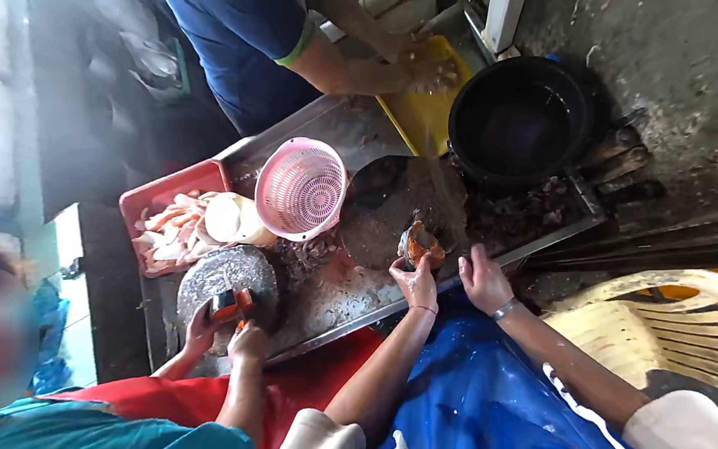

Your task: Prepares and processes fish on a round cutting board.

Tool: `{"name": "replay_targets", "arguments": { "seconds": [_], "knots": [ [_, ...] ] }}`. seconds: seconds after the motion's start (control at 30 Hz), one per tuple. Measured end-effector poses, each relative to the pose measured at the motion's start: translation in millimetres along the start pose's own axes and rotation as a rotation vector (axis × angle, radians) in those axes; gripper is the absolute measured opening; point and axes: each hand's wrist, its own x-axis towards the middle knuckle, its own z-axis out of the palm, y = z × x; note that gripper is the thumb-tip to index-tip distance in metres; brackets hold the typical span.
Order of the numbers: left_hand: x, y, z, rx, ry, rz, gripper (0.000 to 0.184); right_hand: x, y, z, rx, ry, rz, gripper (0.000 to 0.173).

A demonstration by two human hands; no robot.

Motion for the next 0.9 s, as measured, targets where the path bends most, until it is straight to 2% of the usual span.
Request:
{"name": "replay_targets", "arguments": {
  "seconds": [0.07,0.1,0.2,0.3,0.37,0.4,0.5,0.53,0.7,0.8,0.9],
  "knots": [
    [-0.5,2.7,-1.7,0.000,-0.002,0.001,0.068,4.9,15.6,19.9,-0.086,-0.347,0.226,0.053],
    [0.2,4.8,-3.4,-0.002,-0.001,0.004,0.068,4.2,19.0,23.5,-0.099,-0.399,0.276,0.051],
    [4.3,10.0,-11.5,0.012,-0.004,0.014,0.070,-0.3,8.6,3.9,-0.070,-0.382,0.302,0.050],
    [8.4,11.7,-14.4,0.024,-0.002,0.002,0.070,-3.7,-11.8,-19.9,-0.022,-0.222,0.217,0.052],
    [9.5,14.4,-15.0,0.010,-0.001,-0.002,0.068,-4.3,-17.3,-18.2,0.009,-0.134,0.154,0.048],
    [9.6,16.7,-15.8,-0.006,-0.006,-0.008,0.068,-3.4,-14.0,-10.0,0.003,-0.153,0.154,0.047],
    [7.5,29.5,-22.7,0.014,-0.030,-0.052,0.066,-2.8,11.3,20.9,-0.062,-0.402,0.293,0.050],
    [8.5,38.9,-28.1,0.048,-0.064,-0.069,0.065,-5.1,17.8,22.4,-0.052,-0.419,0.322,0.049],
    [37.3,100.9,-59.5,0.470,-0.412,-0.172,0.059,-25.2,39.1,-9.1,0.003,-0.316,0.337,0.058],
    [67.8,128.4,-44.0,0.733,-0.543,-0.207,0.066,-19.5,46.8,-17.9,-0.001,-0.298,0.292,0.058],
    [95.0,133.8,-19.0,0.921,-0.564,-0.202,0.061,-7.2,48.9,-14.4,0.008,-0.340,0.248,0.057]
  ]
}}
